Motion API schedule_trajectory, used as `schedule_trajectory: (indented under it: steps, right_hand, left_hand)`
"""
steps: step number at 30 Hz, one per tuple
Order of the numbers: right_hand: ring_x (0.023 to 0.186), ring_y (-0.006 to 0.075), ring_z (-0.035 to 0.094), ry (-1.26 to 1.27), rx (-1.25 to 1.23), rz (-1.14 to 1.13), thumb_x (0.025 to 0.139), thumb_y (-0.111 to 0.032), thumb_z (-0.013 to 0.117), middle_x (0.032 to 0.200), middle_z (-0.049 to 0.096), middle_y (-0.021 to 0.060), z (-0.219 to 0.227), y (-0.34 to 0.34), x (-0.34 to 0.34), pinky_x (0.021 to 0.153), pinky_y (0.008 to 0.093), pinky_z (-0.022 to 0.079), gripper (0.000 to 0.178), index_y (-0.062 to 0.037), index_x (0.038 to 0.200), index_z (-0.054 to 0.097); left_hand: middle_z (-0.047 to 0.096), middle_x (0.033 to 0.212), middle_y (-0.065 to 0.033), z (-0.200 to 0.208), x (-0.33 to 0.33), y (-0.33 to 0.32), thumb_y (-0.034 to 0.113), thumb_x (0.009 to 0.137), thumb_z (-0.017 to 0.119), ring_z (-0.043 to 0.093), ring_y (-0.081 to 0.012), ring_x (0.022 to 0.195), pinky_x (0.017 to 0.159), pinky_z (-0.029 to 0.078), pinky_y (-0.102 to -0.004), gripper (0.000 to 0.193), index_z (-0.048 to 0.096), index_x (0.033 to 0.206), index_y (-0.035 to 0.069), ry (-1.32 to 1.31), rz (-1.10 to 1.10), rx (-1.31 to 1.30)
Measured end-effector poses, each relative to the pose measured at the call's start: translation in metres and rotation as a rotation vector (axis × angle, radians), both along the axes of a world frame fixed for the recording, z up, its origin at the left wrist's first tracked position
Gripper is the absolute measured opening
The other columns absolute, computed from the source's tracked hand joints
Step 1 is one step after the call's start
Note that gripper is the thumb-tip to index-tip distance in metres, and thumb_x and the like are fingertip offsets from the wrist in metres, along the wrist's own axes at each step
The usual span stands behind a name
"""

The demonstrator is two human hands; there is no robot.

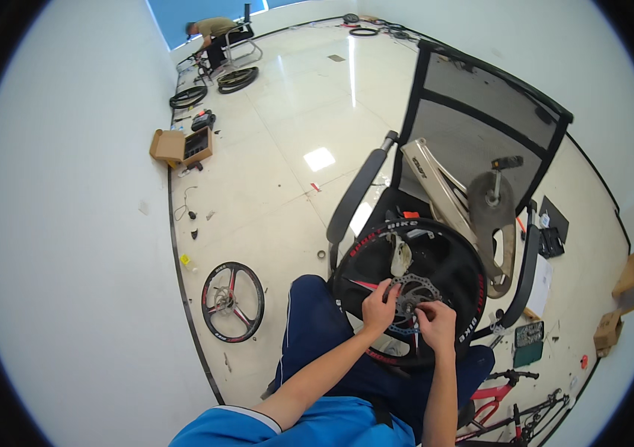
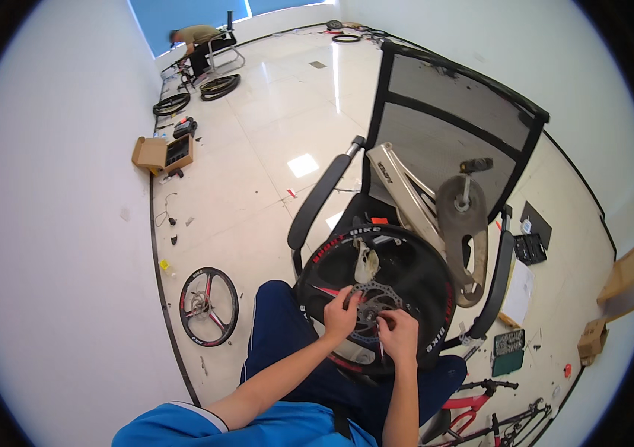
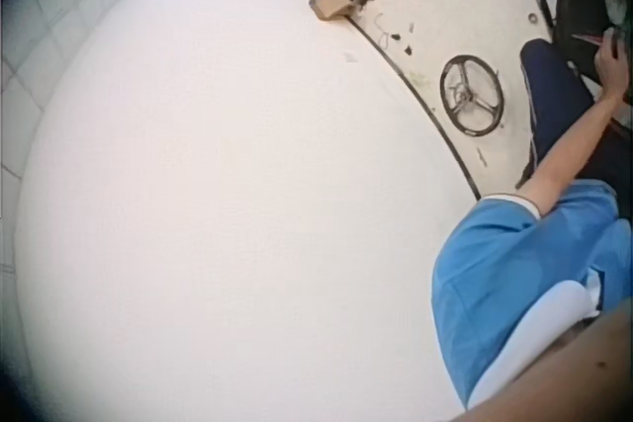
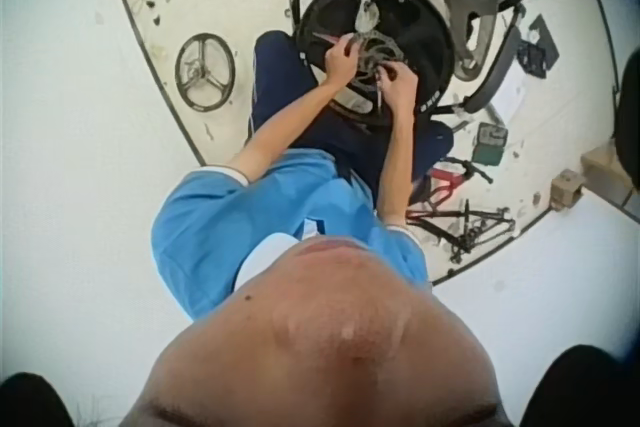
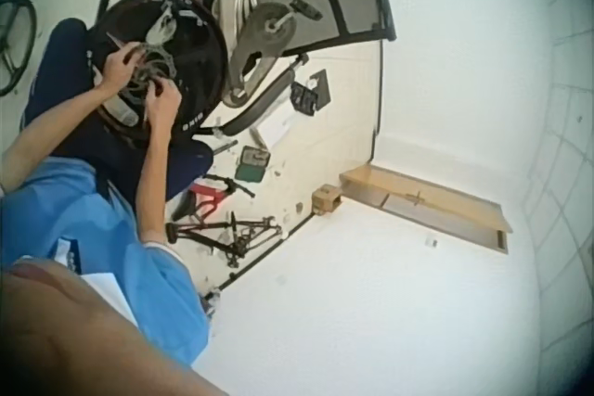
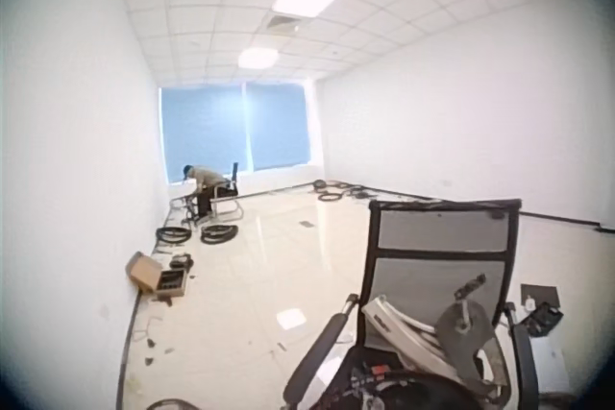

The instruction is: The person installs a disc brake rotor onto a bicycle wheel hub, aligns it, and secures it with bolts. The person then picks up a screwdriver and continues tightening the rotor bolts.

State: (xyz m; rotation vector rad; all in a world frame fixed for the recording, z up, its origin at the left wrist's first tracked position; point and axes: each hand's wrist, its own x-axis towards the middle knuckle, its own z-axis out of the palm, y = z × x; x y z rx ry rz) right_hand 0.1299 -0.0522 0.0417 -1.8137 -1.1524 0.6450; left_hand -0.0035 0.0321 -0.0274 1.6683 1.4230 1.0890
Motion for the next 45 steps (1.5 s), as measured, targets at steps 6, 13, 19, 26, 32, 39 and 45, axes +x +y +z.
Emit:
schedule_trajectory:
  steps: [6, 13, 19, 26, 32, 39, 45]
  right_hand:
    - [0.069, 0.0276, 0.07, -0.183, 0.041, 0.057, 0.08, -0.006, 0.073, 0.08, 0.071, 0.0162, -0.006, 0.011, 0.006, 0.065, 0.0339, 0.054, 0.012, 0.0016, 0.09, 0.074]
    - [0.073, 0.0306, 0.068, -0.275, 0.133, -0.083, 0.083, -0.013, 0.074, 0.083, 0.067, 0.0097, 0.0, 0.002, -0.014, 0.064, 0.0385, 0.054, 0.01, -0.0057, 0.088, 0.07]
    - [0.067, 0.0299, 0.065, -0.481, 0.213, -0.166, 0.083, -0.015, 0.075, 0.079, 0.06, 0.0074, -0.023, 0.003, -0.021, 0.056, 0.0386, 0.052, 0.017, -0.0071, 0.08, 0.06]
    - [0.068, 0.029, 0.065, -0.306, 0.238, -0.161, 0.081, -0.012, 0.078, 0.078, 0.062, 0.0073, -0.027, -0.001, -0.016, 0.057, 0.037, 0.052, 0.018, -0.0053, 0.079, 0.061]
    - [0.066, 0.0276, 0.065, -0.32, 0.278, -0.167, 0.08, -0.011, 0.079, 0.078, 0.064, 0.0066, -0.028, -0.003, -0.018, 0.057, 0.0353, 0.051, 0.017, -0.0049, 0.078, 0.063]
    - [0.062, 0.0275, 0.065, -0.369, 0.248, -0.229, 0.081, -0.015, 0.08, 0.074, 0.063, 0.0058, -0.037, -0.003, -0.023, 0.054, 0.0359, 0.051, 0.02, -0.0058, 0.076, 0.063]
    - [0.064, 0.0276, 0.066, -0.316, 0.252, -0.221, 0.08, -0.015, 0.079, 0.075, 0.064, 0.0061, -0.033, -0.006, -0.02, 0.054, 0.0362, 0.051, 0.016, -0.0057, 0.078, 0.066]
  left_hand:
    - [0.069, 0.078, -0.0203, 0.011, -0.001, 0.005, 0.03, 0.096, 0.068, 0.07, -0.0344, 0.07, 0.063, 0.052, -0.0409, 0.031, 0.068, 0.112, 0.003, 0.023, 0.012, -0.111]
    - [0.067, 0.076, -0.0164, 0.0, 0.001, 0.006, 0.027, 0.096, 0.068, 0.065, -0.0246, 0.066, 0.063, 0.051, -0.0349, 0.031, 0.067, 0.111, 0.0, -0.021, 0.031, 0.083]
    - [0.063, 0.07, -0.015, 0.006, 0.002, 0.003, 0.025, 0.096, 0.068, 0.059, -0.0184, 0.062, 0.062, 0.049, -0.0343, 0.03, 0.066, 0.11, -0.001, -0.042, 0.011, -0.002]
    - [0.058, 0.067, -0.0055, 0.007, 0.003, 0.007, 0.029, 0.1, 0.064, 0.048, -0.0106, 0.059, 0.055, 0.041, -0.0299, 0.033, 0.065, 0.111, -0.003, -0.065, -0.054, -0.018]
    - [0.069, 0.103, -0.0168, 0.015, -0.009, 0.0, 0.029, 0.098, 0.063, 0.066, -0.0263, 0.09, 0.079, 0.051, -0.0367, 0.041, 0.062, 0.126, -0.002, -0.03, -0.104, -0.091]
    - [0.06, 0.125, -0.0141, 0.041, -0.011, -0.02, 0.01, 0.087, 0.066, 0.054, -0.0345, 0.119, 0.103, 0.038, -0.0454, 0.028, 0.065, 0.115, 0.004, 0.195, -0.164, 0.333]
    - [0.063, 0.117, -0.0092, 0.052, -0.006, -0.026, 0.004, 0.079, 0.065, 0.056, -0.031, 0.115, 0.101, 0.038, -0.042, 0.026, 0.069, 0.105, 0.006, 0.274, -0.392, 0.47]
